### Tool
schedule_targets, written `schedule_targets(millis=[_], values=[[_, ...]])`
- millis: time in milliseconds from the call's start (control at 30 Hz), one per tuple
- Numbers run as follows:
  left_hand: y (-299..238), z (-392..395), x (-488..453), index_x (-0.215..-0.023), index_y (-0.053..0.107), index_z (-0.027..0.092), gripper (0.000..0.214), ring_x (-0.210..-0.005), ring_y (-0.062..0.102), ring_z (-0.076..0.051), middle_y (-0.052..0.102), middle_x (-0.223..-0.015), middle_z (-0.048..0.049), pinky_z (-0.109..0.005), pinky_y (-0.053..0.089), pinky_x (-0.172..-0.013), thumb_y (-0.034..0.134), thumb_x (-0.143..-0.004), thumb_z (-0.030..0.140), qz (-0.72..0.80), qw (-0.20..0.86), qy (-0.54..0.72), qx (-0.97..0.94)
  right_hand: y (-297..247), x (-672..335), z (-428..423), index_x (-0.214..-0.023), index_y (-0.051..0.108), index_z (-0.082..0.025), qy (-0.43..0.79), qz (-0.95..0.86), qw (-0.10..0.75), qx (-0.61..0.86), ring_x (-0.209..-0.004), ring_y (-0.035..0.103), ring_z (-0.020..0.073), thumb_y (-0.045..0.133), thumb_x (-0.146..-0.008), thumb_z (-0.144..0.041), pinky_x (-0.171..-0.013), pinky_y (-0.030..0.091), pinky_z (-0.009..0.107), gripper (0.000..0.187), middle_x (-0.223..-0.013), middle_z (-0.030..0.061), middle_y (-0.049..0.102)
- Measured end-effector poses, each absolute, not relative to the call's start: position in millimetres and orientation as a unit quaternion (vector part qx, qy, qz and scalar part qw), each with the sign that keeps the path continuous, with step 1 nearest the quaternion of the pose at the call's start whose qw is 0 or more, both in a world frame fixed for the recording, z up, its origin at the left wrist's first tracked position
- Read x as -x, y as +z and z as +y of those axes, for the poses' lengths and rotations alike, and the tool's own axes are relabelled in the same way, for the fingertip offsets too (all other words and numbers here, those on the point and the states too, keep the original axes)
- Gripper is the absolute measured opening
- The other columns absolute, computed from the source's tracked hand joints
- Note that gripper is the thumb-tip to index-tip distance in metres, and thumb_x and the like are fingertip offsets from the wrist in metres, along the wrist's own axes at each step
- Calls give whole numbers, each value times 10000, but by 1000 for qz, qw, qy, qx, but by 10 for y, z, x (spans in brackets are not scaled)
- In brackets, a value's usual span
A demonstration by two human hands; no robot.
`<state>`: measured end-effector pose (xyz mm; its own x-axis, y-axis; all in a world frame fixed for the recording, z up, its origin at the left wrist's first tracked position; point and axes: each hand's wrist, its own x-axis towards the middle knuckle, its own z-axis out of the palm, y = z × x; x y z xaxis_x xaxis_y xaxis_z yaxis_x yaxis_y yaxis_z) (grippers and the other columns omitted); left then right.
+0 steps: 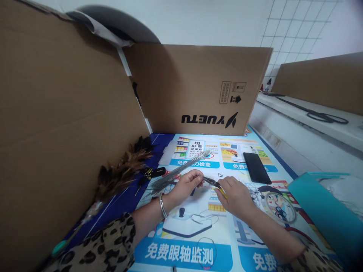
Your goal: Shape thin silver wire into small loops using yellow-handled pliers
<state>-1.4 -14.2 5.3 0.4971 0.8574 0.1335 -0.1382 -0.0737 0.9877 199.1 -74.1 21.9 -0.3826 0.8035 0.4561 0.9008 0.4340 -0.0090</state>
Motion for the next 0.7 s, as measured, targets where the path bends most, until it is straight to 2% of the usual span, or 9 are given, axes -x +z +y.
schedule_targets(millis=[400,700], values=[[63,-138,13,-811,530,151,163,-676,478,-118,515,-706,-8,-259,385,-664,481,-843,303,303,581,412,-633,250,-2007,-741,-866,587,-168,-202,-822,173,503,-765,455,197,405,-887,-323,-638,308,304,240,-794,90,545],[53,-132,10,-812,541,150,146,-676,483,-119,522,-707,-8,-255,381,-656,482,-841,280,313,567,410,-643,254,-1980,-759,-847,565,-183,-208,-816,150,519,-752,455,199,416,-883,-323,-603,283,299,208,-779,82,539]])
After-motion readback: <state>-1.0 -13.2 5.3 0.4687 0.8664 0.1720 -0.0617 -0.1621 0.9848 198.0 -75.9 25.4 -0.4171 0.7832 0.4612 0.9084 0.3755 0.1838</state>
